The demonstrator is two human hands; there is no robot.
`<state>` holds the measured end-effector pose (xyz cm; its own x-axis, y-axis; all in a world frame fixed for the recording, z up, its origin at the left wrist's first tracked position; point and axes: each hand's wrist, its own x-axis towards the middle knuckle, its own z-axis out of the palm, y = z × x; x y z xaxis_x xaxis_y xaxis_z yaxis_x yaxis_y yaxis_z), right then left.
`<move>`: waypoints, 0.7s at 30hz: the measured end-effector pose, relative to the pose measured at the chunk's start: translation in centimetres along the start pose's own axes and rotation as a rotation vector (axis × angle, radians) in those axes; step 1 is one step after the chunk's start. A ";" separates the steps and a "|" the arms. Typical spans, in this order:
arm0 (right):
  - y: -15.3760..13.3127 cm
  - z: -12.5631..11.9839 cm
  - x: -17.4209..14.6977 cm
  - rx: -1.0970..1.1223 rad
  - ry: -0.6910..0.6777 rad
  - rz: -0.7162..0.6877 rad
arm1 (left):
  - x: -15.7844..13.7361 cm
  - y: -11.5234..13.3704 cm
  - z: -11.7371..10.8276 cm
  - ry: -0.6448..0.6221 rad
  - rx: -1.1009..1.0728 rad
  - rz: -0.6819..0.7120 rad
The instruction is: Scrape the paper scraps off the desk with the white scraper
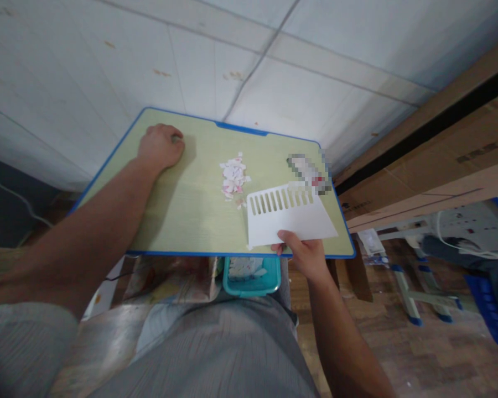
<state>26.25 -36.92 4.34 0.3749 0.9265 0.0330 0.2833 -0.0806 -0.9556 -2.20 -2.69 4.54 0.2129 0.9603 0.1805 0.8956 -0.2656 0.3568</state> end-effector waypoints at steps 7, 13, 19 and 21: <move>0.1 -0.1 0.1 -0.026 -0.044 -0.029 | 0.4 -0.3 0.5 0.026 -0.003 0.000; 0.2 -0.3 0.0 -0.010 -0.054 -0.031 | 0.3 -0.4 0.6 0.026 -0.006 0.008; 0.2 -0.2 0.1 -0.037 -0.052 -0.019 | 0.3 -0.5 0.7 0.021 -0.004 0.005; 0.1 -0.2 0.1 -0.024 -0.076 -0.033 | 0.3 -0.5 0.7 0.031 -0.002 0.013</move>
<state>26.54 -36.89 4.34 0.2974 0.9539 0.0411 0.3154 -0.0575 -0.9472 -2.32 -2.20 3.76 0.2123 0.9536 0.2136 0.8921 -0.2784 0.3560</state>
